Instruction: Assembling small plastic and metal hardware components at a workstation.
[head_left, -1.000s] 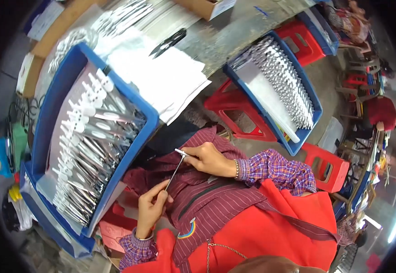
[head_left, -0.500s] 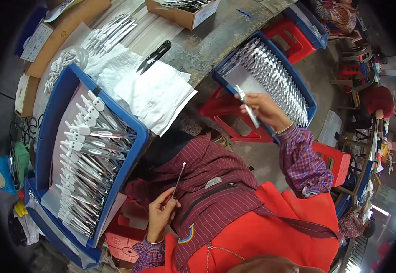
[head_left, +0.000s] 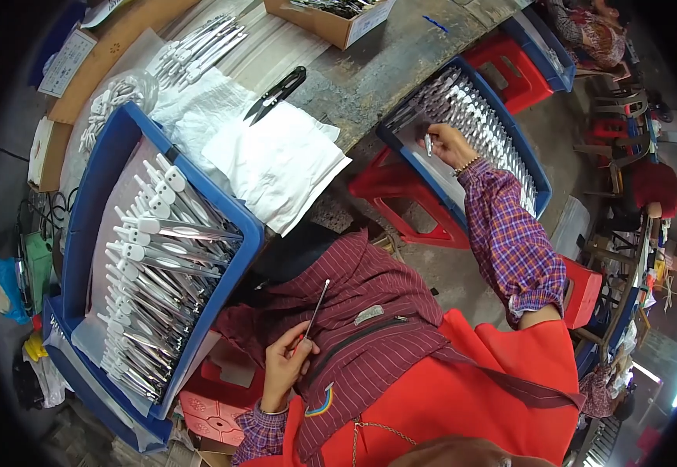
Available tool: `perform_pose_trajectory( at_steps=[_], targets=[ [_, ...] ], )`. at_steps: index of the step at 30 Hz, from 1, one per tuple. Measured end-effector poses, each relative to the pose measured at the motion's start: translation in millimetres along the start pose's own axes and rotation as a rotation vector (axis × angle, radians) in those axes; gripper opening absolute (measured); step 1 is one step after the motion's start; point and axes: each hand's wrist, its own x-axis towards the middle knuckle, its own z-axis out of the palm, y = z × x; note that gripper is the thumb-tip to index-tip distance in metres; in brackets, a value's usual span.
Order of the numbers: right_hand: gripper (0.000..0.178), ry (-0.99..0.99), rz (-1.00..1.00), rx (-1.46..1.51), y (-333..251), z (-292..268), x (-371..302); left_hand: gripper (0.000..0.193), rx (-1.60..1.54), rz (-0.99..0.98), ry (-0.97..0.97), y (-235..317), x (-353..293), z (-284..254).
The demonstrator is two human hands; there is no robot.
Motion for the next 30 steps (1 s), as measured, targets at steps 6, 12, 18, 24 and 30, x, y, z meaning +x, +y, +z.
perform_pose_trajectory(
  at_steps=[6,12,18,24,30],
  targets=[
    [0.007,0.152,0.074,-0.158,11,2,6,0.036,-0.029,-0.029,-0.018,3,7,2],
    [0.002,0.153,0.027,-0.108,3,2,-2,0.037,-0.016,-0.045,-0.022,1,10,3],
    [0.008,0.258,-0.108,-0.283,8,-1,20,0.037,-0.015,-0.035,-0.025,-4,12,4],
    [0.017,0.249,-0.235,-0.314,17,-8,27,0.037,-0.054,-0.034,-0.033,-6,13,5],
    [0.017,0.170,-0.326,-0.473,11,-16,30,0.037,-0.085,-0.007,-0.053,-10,17,7]
  ],
)
